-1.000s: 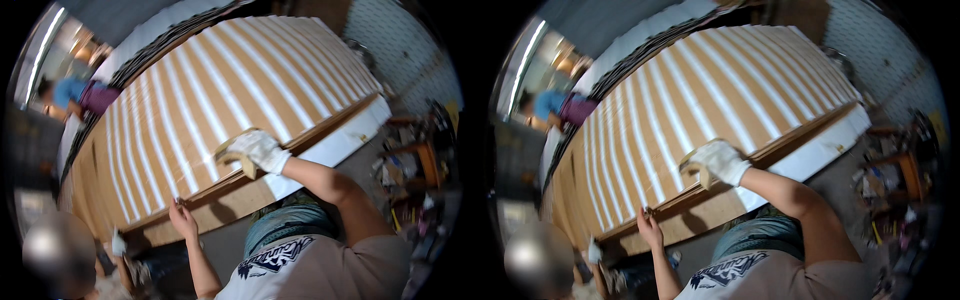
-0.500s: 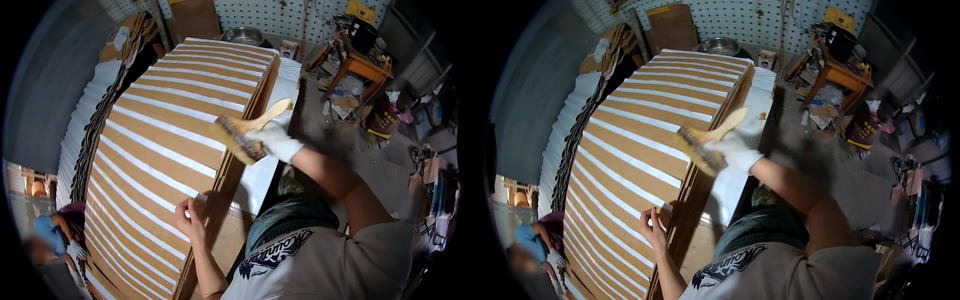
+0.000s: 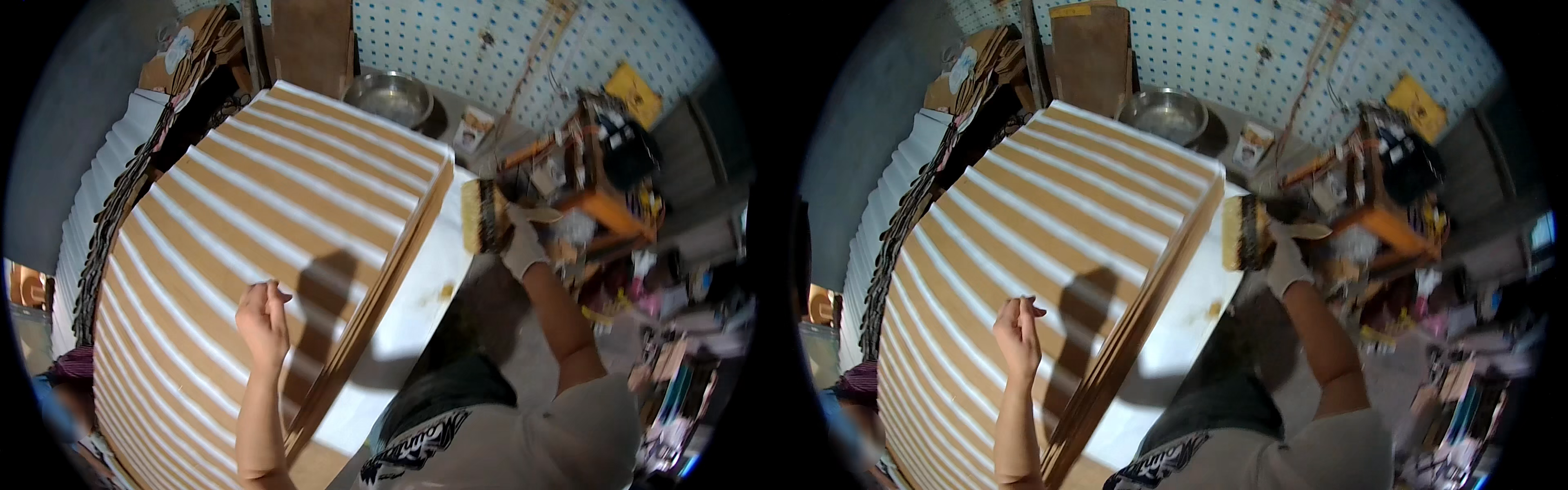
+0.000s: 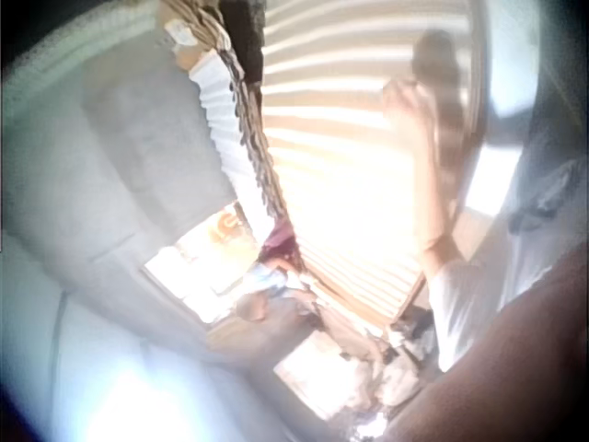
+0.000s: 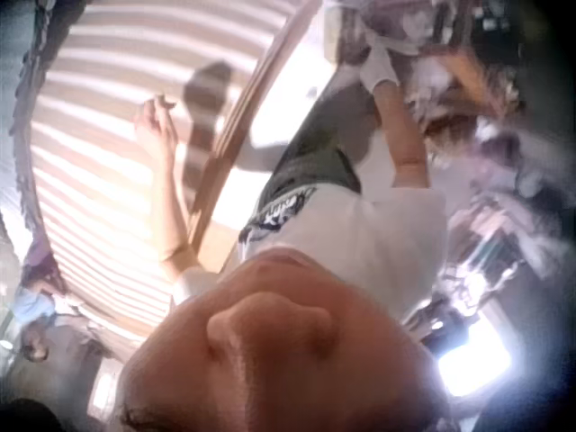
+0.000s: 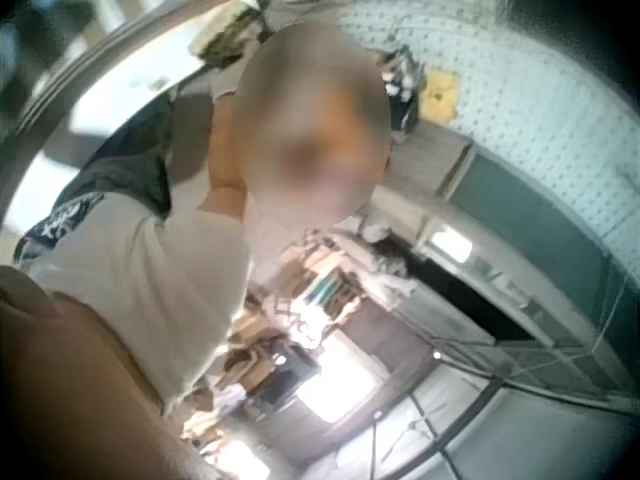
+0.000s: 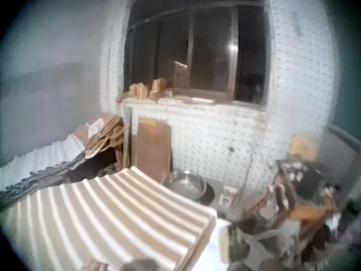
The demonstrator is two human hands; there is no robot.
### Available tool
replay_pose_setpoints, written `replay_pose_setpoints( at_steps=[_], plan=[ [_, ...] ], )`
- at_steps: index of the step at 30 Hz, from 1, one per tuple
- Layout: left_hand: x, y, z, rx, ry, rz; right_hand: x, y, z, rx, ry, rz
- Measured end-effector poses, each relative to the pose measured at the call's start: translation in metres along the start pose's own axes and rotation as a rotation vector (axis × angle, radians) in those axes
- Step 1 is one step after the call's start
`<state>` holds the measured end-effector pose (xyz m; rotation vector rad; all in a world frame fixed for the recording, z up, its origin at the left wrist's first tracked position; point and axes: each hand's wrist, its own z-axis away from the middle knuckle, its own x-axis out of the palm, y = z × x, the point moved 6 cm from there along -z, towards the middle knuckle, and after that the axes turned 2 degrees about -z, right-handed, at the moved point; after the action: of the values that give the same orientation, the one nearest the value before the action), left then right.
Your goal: The person repeatedly dips a brush into a metal bowl and applies a clear liquid to the surface of a large cardboard sheet with white stripes. The person works methodically across the surface, ensuring even coverage.
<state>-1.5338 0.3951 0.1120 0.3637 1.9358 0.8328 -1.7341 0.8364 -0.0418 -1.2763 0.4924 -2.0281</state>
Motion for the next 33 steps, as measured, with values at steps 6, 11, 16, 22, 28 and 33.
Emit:
replay_pose_setpoints(
  at_steps=[6,11,16,22,28,33],
  plan=[
    [0.142,-0.063,-0.113,-0.241,0.02,-0.217,0.081,-0.007,-0.221,0.145,0.081,0.369],
    [0.201,-0.082,-0.204,-0.209,-0.038,-0.534,0.111,0.001,-0.397,0.137,0.129,0.574],
    [0.258,-0.124,-0.235,-0.381,-0.251,-0.819,0.153,0.007,-0.535,-0.153,0.02,0.924],
    [0.29,-0.12,-0.235,-0.387,-0.269,-1.081,0.202,0.044,-0.646,-0.141,-0.134,1.38],
    [0.291,-0.127,-0.235,-0.367,-0.282,-1.067,0.195,0.115,-0.728,-0.125,-0.166,1.595],
    [0.289,-0.13,-0.238,-0.385,-0.308,-1.064,0.194,0.141,-0.749,-0.14,-0.258,1.714]
  ],
)
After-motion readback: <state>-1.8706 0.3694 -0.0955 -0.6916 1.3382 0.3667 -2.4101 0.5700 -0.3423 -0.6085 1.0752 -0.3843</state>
